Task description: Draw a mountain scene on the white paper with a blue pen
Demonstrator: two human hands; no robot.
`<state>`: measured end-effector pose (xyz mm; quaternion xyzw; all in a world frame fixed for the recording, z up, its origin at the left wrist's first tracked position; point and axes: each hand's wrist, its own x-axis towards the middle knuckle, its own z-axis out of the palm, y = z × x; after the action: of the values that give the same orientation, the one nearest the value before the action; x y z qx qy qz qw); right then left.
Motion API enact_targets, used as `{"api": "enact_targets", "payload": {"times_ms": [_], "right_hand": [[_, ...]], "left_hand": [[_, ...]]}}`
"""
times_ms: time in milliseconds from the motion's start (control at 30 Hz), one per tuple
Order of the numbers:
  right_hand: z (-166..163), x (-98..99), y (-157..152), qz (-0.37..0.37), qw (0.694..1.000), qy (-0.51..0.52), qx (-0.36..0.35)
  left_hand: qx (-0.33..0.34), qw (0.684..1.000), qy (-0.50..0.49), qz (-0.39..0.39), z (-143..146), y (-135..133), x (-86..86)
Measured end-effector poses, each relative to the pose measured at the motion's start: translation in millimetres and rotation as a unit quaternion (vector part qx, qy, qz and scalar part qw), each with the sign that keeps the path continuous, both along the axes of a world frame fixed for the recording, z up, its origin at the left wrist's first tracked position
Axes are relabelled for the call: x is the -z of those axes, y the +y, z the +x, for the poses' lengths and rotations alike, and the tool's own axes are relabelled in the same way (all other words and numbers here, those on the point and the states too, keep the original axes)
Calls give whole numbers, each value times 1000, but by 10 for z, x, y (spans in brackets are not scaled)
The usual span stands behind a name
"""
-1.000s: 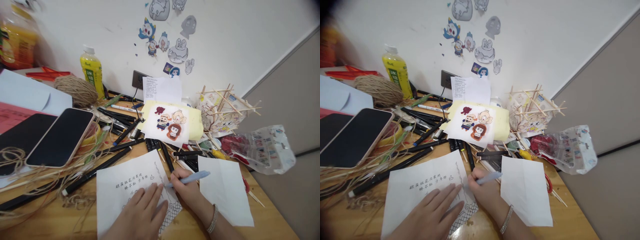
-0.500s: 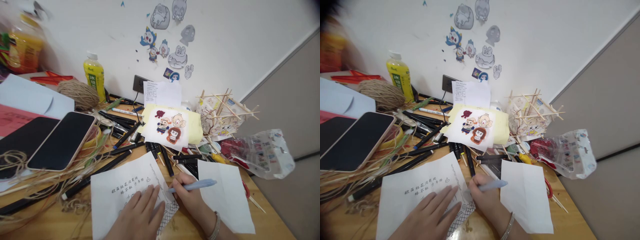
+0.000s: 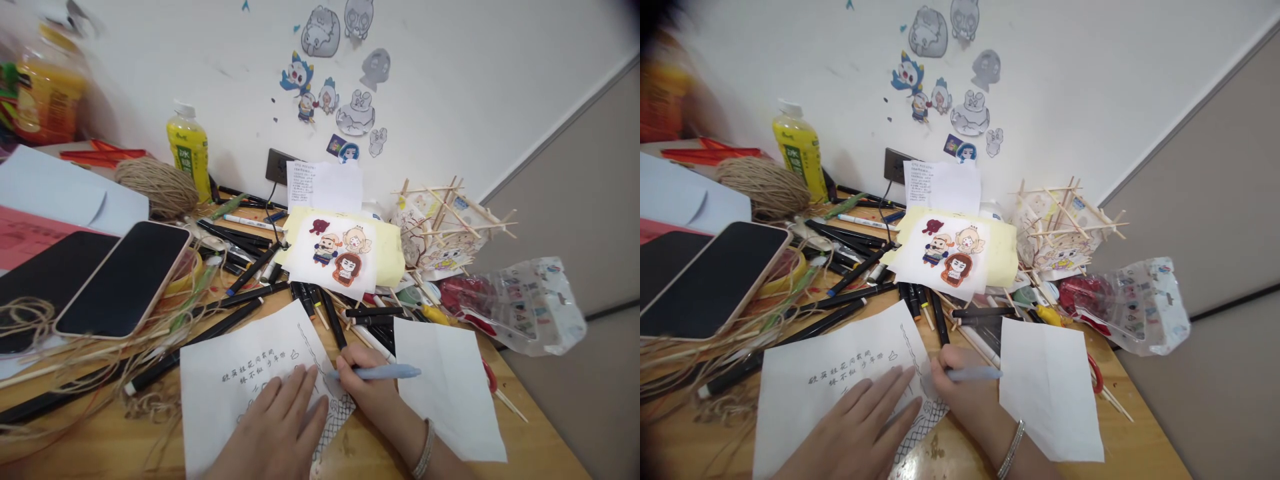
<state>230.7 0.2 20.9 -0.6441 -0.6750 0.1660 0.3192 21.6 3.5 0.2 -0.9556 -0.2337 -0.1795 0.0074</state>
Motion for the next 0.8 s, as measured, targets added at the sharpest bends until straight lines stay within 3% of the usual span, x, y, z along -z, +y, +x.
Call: {"api": "enact_targets", "payload": {"times_ms": [800], "right_hand": [[49,63,-7,-42,997,62,7]], "left_hand": [[4,1000,-2,1,2,8,-20]]}}
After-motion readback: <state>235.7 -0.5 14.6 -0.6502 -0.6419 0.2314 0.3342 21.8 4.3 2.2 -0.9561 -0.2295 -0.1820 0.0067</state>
